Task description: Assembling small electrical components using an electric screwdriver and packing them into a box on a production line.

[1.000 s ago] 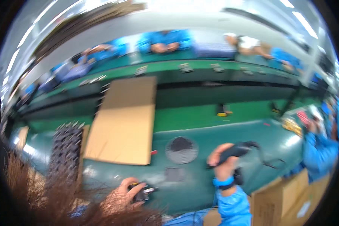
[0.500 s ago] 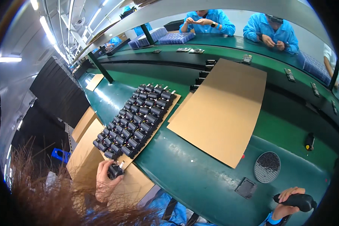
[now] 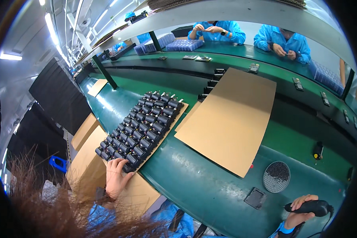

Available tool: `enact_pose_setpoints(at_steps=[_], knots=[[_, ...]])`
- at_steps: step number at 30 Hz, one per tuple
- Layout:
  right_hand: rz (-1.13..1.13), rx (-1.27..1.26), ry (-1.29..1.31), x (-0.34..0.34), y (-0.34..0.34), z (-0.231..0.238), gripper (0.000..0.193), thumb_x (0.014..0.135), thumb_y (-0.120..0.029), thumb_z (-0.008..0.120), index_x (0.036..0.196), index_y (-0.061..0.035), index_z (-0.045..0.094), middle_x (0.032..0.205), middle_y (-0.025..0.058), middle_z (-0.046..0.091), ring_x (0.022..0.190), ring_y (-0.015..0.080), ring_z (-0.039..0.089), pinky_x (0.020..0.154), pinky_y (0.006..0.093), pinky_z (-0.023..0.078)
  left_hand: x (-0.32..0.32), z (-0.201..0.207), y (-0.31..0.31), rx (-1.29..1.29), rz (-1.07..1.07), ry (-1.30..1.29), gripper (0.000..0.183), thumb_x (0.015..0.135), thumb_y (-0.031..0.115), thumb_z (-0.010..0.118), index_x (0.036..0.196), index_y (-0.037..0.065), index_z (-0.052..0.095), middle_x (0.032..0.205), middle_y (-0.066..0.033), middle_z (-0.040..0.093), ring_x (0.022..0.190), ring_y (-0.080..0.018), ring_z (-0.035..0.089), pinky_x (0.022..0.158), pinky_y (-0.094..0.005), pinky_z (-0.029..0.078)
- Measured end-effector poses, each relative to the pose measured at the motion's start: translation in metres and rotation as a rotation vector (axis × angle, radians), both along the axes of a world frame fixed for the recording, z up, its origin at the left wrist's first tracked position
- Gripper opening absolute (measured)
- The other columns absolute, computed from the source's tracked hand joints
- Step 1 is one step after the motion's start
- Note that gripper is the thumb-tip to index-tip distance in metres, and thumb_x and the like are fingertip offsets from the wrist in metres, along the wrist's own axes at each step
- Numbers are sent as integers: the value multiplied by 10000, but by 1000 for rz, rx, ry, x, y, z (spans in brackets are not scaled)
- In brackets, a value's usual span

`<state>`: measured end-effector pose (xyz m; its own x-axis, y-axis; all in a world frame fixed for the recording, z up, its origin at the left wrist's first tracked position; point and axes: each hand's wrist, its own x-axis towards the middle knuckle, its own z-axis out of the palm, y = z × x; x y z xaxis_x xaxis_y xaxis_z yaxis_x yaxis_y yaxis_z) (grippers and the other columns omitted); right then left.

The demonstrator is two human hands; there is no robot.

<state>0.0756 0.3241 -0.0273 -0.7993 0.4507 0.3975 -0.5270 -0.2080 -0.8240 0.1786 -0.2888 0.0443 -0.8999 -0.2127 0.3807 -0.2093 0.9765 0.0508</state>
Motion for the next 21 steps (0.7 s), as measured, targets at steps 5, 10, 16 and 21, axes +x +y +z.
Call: enact_pose_setpoints(at_steps=[5,10,16,21], knots=[[-26,30,-3,-4,-5,3,775,852,-847,501,987,-87,429,660,-9,406,510,85,424,477,220,354,6,6,-5,125,93,166,599,754,220,821,1281,39,600,1288,-158,546,1213,-362,498,1052,-483,390],[-95,138,-36,9,-15,36,797,834,-873,478,974,-89,451,644,-5,443,516,103,448,487,243,378,8,-14,-41,165,155,153,537,793,136,771,1291,19,606,1360,-197,522,1270,-388,492,1099,-457,388],[99,-45,27,-8,-14,5,796,804,-857,541,1005,-89,485,642,40,493,537,161,510,520,320,463,36,15,-43,239,48,36,421,890,165,749,1270,5,665,1292,-291,592,1230,-451,519,1058,-495,425],[48,-27,3,-1,-13,11,818,787,-848,582,1002,-65,489,658,37,511,561,161,541,557,329,482,34,-2,-63,205,31,17,472,886,181,752,1307,15,620,1344,-252,536,1248,-431,512,1084,-495,411]])
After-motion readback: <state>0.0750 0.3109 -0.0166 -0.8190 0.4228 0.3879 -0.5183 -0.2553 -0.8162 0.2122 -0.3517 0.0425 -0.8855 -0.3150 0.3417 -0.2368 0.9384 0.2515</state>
